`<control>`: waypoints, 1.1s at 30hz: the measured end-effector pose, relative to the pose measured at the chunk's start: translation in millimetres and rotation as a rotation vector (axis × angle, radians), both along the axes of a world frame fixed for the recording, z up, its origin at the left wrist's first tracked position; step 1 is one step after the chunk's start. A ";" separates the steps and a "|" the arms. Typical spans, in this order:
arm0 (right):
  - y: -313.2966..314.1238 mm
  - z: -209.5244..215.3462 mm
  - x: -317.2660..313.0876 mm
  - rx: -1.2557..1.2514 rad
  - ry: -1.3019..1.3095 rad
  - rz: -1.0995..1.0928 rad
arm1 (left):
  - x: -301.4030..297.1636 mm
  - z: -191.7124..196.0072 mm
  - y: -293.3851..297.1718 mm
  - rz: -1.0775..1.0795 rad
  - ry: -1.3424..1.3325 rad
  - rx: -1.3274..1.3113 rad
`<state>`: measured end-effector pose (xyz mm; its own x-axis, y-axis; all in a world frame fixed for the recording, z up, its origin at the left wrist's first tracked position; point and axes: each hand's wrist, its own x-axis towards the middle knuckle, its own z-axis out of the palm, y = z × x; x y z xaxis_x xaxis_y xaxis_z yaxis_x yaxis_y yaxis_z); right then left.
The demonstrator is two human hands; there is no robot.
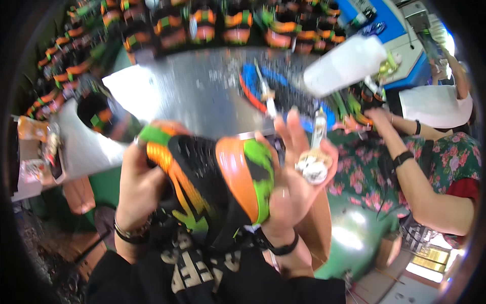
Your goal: Applying glue to the heel and trim areas of athletic shoes using a syringe tool on a factory assembly line.
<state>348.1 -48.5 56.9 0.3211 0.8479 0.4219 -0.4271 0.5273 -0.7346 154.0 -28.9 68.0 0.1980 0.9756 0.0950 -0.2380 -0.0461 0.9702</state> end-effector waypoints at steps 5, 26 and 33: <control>33.5 -4.2 33.1 -0.147 -0.383 -0.119 | -19.7 66.7 46.7 0.218 0.443 0.813; 76.5 -15.7 72.1 -0.155 -1.367 -0.576 | -78.1 12.4 0.5 0.928 1.127 0.499; 73.9 22.2 -21.6 0.169 -1.328 -0.165 | -101.6 -37.9 16.2 0.789 0.800 0.342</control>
